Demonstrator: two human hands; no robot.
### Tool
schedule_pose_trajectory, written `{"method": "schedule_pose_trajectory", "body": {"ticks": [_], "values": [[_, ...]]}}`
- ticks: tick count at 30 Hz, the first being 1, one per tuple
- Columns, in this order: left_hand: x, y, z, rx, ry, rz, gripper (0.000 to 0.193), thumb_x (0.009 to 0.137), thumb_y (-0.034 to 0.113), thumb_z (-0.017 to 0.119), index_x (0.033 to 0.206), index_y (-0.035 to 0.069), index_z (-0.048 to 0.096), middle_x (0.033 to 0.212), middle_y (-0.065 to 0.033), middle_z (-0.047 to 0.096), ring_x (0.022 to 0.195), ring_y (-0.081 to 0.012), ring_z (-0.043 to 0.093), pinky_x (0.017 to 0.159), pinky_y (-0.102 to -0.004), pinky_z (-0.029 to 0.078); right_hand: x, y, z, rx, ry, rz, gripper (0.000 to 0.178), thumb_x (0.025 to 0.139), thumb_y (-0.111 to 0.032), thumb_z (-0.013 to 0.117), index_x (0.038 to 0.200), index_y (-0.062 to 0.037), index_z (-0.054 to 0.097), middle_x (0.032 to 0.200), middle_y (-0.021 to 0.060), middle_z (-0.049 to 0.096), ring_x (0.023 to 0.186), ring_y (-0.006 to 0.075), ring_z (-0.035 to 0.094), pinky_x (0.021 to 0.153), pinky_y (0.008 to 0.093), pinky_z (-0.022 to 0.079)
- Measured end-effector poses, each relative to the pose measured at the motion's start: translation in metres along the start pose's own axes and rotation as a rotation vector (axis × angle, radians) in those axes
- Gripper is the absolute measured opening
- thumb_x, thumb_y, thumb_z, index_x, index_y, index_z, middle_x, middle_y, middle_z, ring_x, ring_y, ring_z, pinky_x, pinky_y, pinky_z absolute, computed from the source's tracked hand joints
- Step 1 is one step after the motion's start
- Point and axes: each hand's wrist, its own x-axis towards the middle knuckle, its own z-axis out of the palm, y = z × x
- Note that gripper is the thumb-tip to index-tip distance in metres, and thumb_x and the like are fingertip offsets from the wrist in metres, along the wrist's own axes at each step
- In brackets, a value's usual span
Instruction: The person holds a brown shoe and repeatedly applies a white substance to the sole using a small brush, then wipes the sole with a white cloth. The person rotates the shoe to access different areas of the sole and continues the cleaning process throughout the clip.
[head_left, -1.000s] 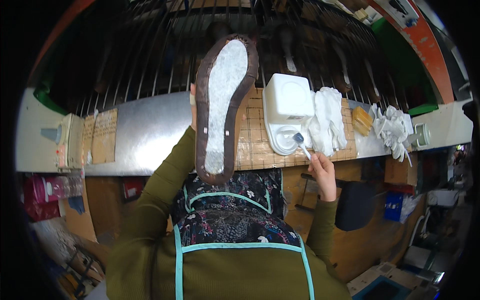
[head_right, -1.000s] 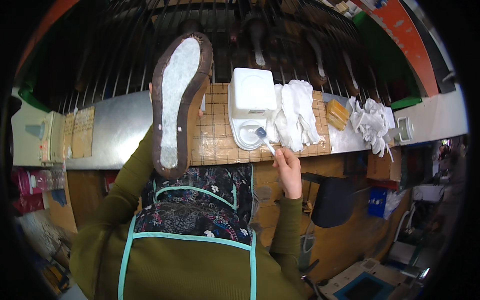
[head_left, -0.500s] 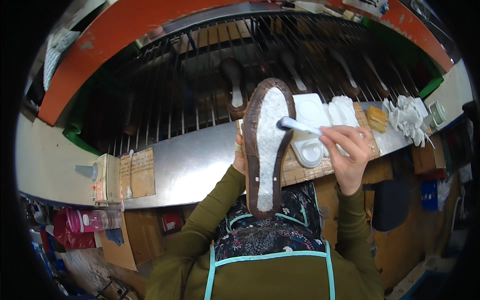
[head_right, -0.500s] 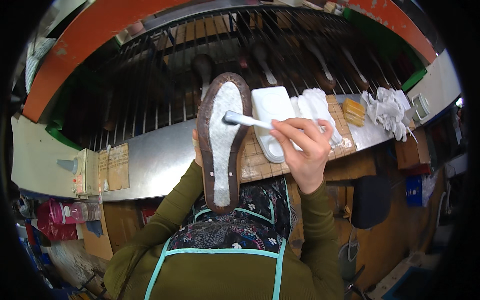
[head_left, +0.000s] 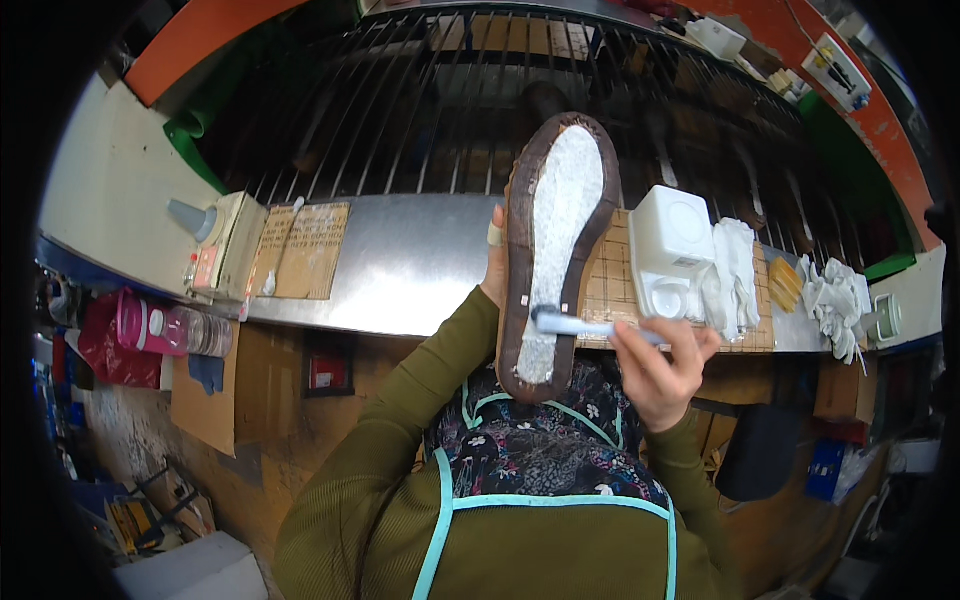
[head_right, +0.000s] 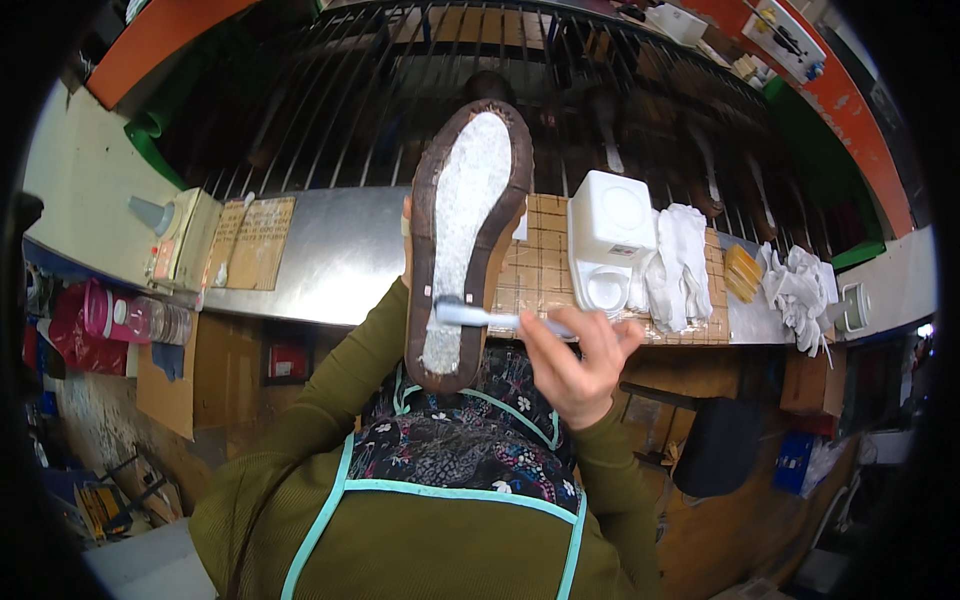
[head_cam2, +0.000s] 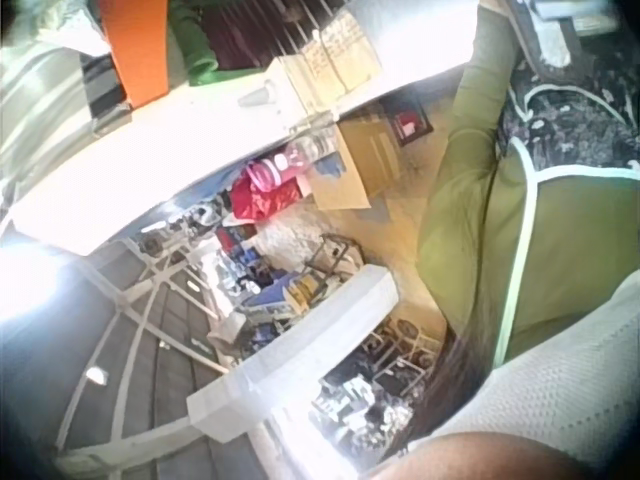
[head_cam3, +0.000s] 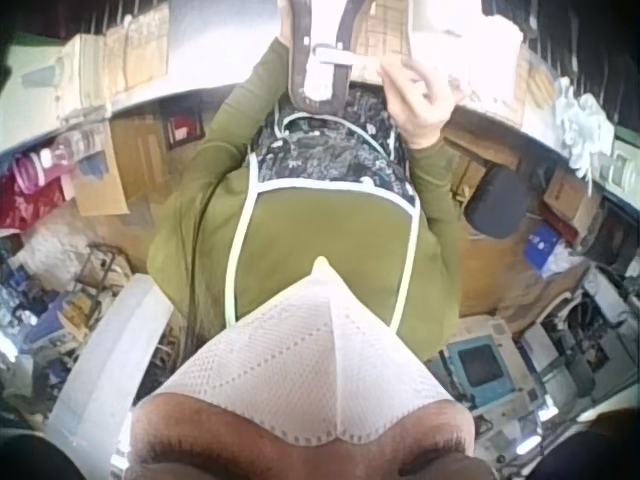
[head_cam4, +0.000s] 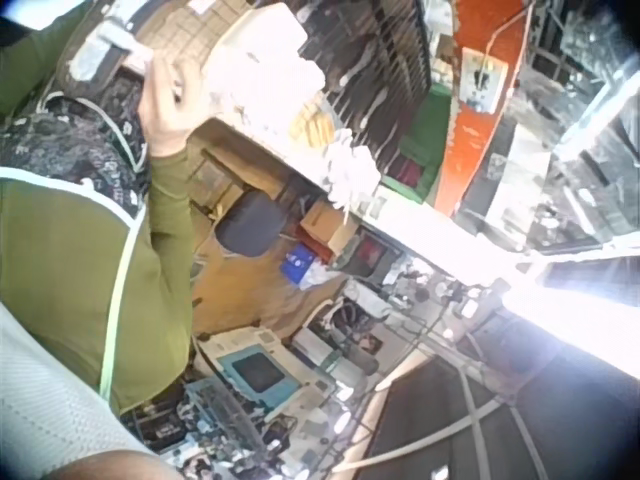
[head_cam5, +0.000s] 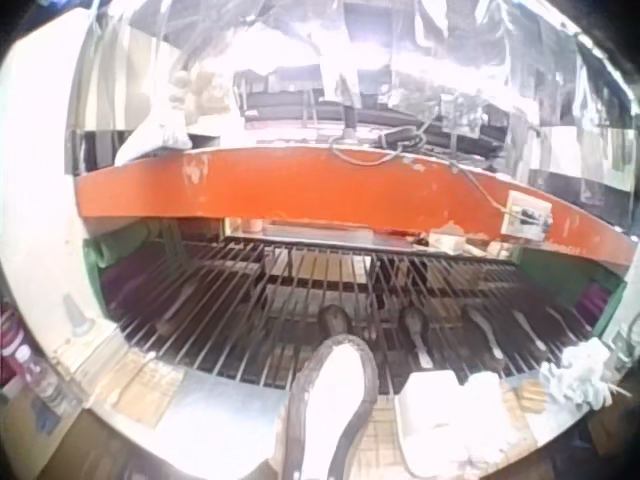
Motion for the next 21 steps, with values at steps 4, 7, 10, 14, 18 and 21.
{"method": "schedule_pose_trajectory", "body": {"ticks": [4, 7, 10, 14, 18, 21], "values": [[-0.003, 0.01, 0.006, -0.013, -0.022, 0.029, 0.101, 0.076, 0.082, 0.043, 0.143, 0.007, 0.035, 0.136, -0.0157, 0.048, 0.118, -0.0265, 0.052, 0.1, -0.0382, 0.045, -0.007, -0.004, -0.006, 0.17, -0.053, 0.033, 0.028, 0.066, -0.016, 0.082, 0.093, -0.0189, 0.076, 0.089, -0.0001, 0.061, 0.073, 0.0128, 0.053, 0.077, 0.0322, 0.027], [-0.003, 0.011, 0.006, 0.078, -0.001, 0.025, 0.104, 0.075, 0.084, 0.04, 0.144, 0.007, 0.033, 0.138, -0.0165, 0.046, 0.12, -0.0266, 0.051, 0.101, -0.0387, 0.045, 0.02, 0.005, 0.004, 0.281, -0.088, 0.217, 0.02, 0.069, -0.018, 0.081, 0.089, -0.0158, 0.076, 0.092, 0.0016, 0.062, 0.074, 0.0127, 0.051, 0.075, 0.0308, 0.03], [-0.006, 0.012, 0.012, 0.196, -0.008, 0.007, 0.104, 0.076, 0.085, 0.037, 0.145, 0.007, 0.031, 0.139, -0.0177, 0.045, 0.123, -0.0266, 0.051, 0.101, -0.0395, 0.046, 0.06, 0.027, 0.018, 0.237, -0.068, 0.247, 0.017, 0.072, -0.017, 0.079, 0.088, -0.014, 0.076, 0.092, 0.0027, 0.062, 0.066, 0.0107, 0.051, 0.071, 0.0294, 0.032], [-0.012, 0.012, 0.007, 0.31, -0.058, 0.038, 0.101, 0.076, 0.081, 0.044, 0.143, 0.006, 0.034, 0.136, -0.0174, 0.049, 0.119, -0.026, 0.055, 0.097, -0.0378, 0.049, 0.09, 0.06, 0.04, 0.418, 0.082, 0.398, 0.014, 0.074, -0.017, 0.079, 0.087, -0.012, 0.076, 0.091, 0.0033, 0.062, 0.057, 0.0095, 0.049, 0.068, 0.0277, 0.033], [-0.014, 0.014, -0.002, 0.266, -0.009, -0.001, 0.101, 0.074, 0.08, 0.05, 0.143, 0.007, 0.035, 0.136, -0.0157, 0.049, 0.12, -0.0247, 0.054, 0.1, -0.0375, 0.047, 0.098, 0.075, 0.047, 0.221, 0.205, 0.398, 0.017, 0.074, -0.018, 0.078, 0.091, -0.0129, 0.076, 0.095, 0.003, 0.061, 0.064, 0.0102, 0.051, 0.073, 0.0286, 0.034], [-0.006, 0.016, -0.009, 0.241, 0.076, 0.049, 0.101, 0.074, 0.079, 0.05, 0.144, 0.008, 0.035, 0.138, -0.0138, 0.048, 0.122, -0.0244, 0.052, 0.103, -0.0381, 0.044, 0.074, 0.065, 0.061, -0.034, 0.278, 0.278, 0.023, 0.072, -0.019, 0.079, 0.095, -0.0178, 0.075, 0.098, 0.0016, 0.06, 0.077, 0.0126, 0.052, 0.078, 0.033, 0.027]]}}
